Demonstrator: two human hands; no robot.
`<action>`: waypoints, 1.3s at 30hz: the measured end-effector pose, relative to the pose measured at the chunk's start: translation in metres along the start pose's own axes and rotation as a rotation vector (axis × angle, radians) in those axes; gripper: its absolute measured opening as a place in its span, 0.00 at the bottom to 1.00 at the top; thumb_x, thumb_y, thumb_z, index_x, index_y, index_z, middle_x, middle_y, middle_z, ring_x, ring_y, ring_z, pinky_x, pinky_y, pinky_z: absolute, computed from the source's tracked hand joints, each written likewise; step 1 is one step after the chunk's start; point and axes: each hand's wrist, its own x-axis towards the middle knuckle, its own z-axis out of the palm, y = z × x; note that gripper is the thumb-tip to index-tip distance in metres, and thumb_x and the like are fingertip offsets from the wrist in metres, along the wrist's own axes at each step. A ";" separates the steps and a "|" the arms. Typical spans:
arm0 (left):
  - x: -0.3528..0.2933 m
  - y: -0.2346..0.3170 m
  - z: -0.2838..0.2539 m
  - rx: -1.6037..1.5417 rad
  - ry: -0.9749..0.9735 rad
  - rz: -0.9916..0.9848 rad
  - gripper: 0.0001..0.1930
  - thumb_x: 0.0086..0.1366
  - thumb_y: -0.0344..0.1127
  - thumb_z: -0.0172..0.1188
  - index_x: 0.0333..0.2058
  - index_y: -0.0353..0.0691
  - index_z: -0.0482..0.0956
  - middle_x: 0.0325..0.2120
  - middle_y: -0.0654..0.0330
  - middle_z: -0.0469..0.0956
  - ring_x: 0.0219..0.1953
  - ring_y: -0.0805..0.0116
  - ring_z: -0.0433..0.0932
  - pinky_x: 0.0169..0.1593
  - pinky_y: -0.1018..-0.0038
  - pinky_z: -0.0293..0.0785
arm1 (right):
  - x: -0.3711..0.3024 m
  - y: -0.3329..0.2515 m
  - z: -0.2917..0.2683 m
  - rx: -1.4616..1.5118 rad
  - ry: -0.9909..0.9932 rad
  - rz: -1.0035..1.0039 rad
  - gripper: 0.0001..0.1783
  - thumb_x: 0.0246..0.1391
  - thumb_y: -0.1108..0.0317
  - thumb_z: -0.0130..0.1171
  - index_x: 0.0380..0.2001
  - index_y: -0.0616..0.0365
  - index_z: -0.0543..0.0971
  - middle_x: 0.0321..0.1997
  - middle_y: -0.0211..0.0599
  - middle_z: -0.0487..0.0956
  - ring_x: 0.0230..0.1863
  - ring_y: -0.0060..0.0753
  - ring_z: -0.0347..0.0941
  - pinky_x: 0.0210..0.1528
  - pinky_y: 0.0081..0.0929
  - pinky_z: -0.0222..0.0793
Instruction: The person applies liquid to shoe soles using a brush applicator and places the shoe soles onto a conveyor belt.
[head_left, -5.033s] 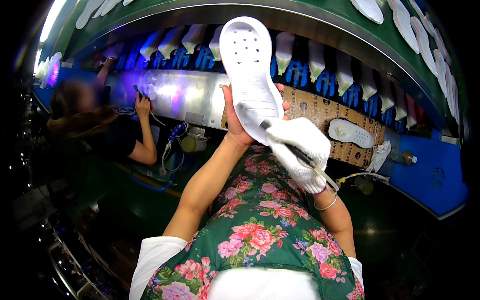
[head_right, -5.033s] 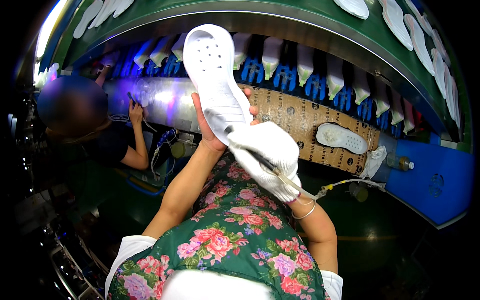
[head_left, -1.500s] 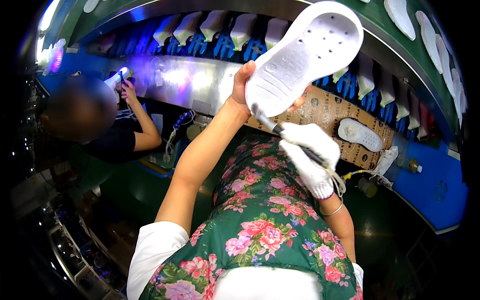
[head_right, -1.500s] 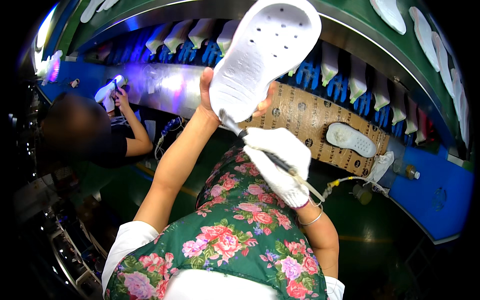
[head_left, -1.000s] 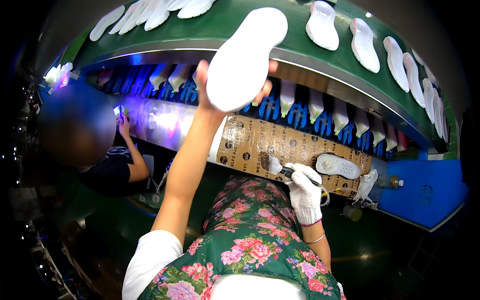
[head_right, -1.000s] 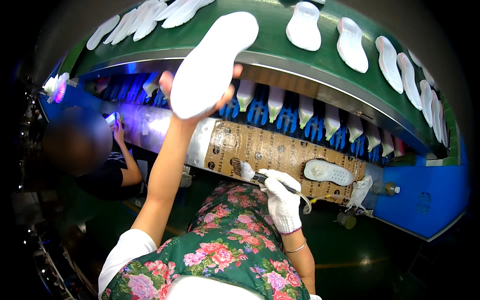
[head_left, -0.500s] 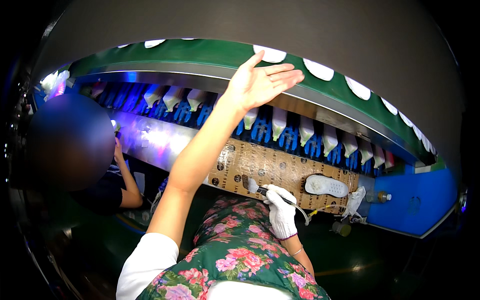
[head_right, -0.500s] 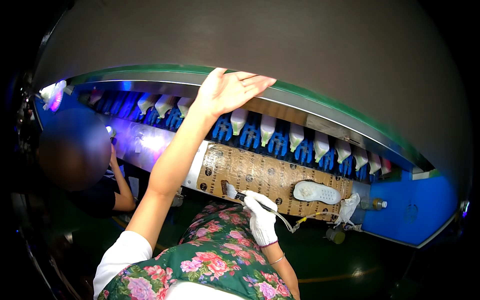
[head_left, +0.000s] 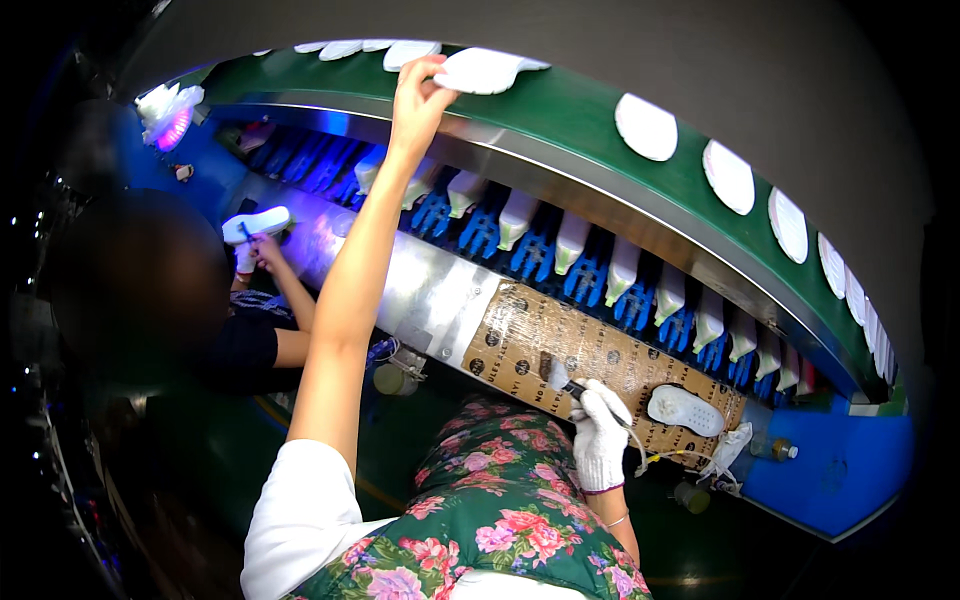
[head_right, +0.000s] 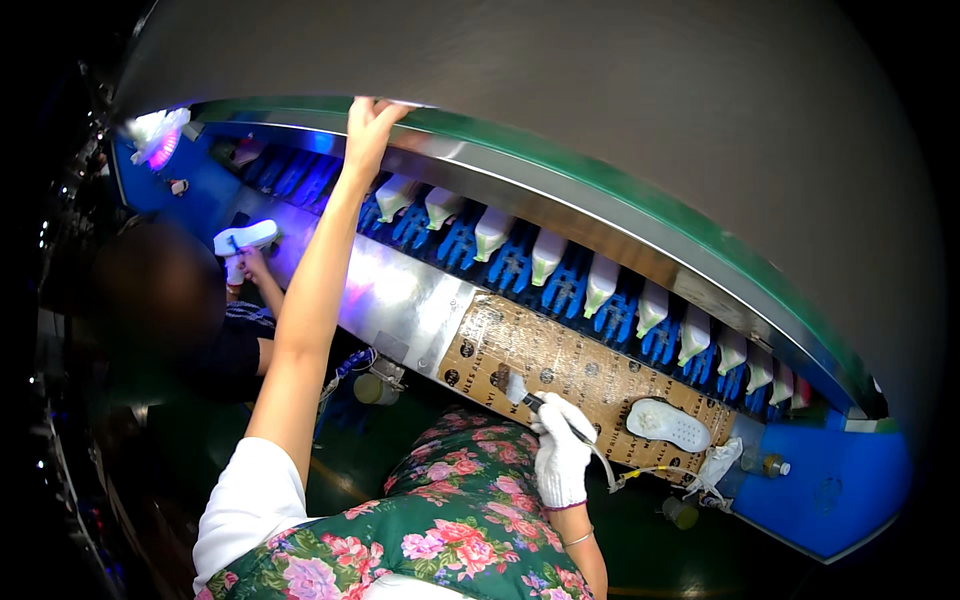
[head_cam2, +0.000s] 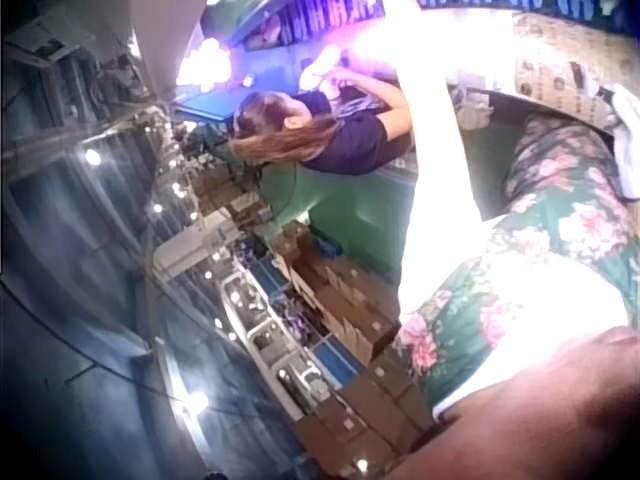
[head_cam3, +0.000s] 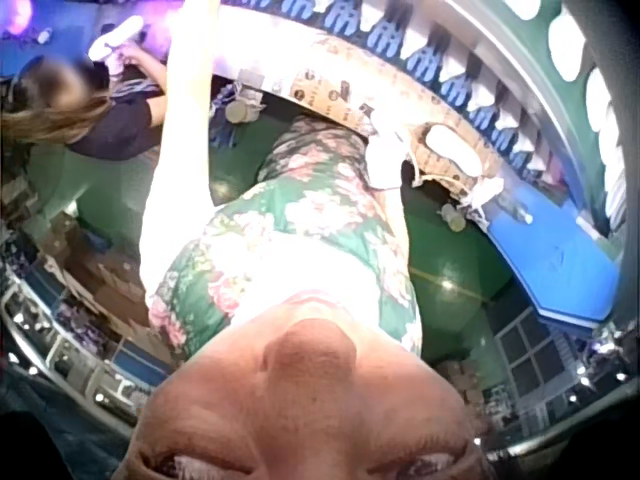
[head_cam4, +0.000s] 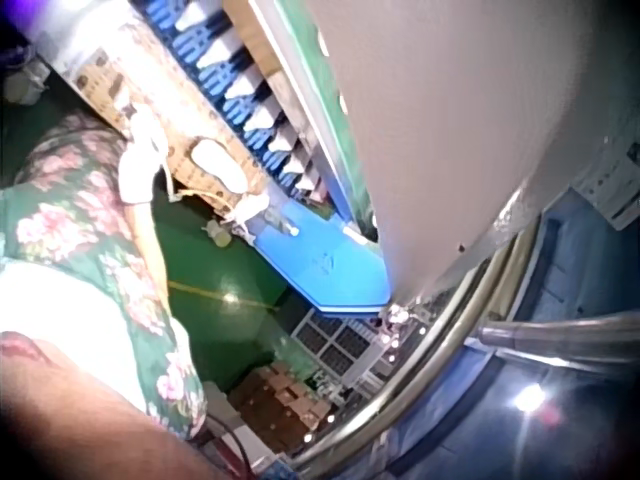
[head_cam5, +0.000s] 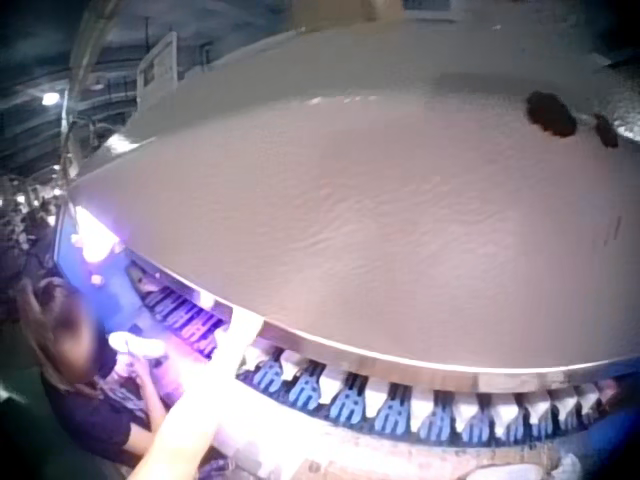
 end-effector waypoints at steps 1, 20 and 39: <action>-0.019 0.011 -0.008 -0.015 0.026 0.076 0.14 0.56 0.25 0.63 0.41 0.34 0.72 0.53 0.50 0.69 0.51 0.61 0.75 0.54 0.68 0.73 | 0.002 -0.004 0.000 0.009 0.003 -0.016 0.15 0.53 0.77 0.62 0.45 0.68 0.79 0.43 0.47 0.82 0.33 0.29 0.75 0.34 0.24 0.71; -0.340 0.044 0.046 -0.732 -0.200 -1.180 0.17 0.70 0.41 0.53 0.48 0.35 0.78 0.40 0.54 0.83 0.39 0.66 0.83 0.45 0.71 0.80 | -0.026 -0.059 0.062 -0.260 -0.415 -0.140 0.10 0.45 0.82 0.68 0.35 0.67 0.84 0.39 0.44 0.83 0.39 0.29 0.79 0.43 0.24 0.74; -0.334 0.119 0.114 -1.168 -0.121 -1.231 0.54 0.60 0.82 0.18 0.69 0.43 0.53 0.59 0.51 0.71 0.52 0.54 0.79 0.52 0.57 0.80 | 0.001 -0.085 0.067 -0.960 -0.393 -1.108 0.13 0.42 0.80 0.70 0.34 0.59 0.85 0.35 0.40 0.85 0.35 0.39 0.81 0.39 0.30 0.75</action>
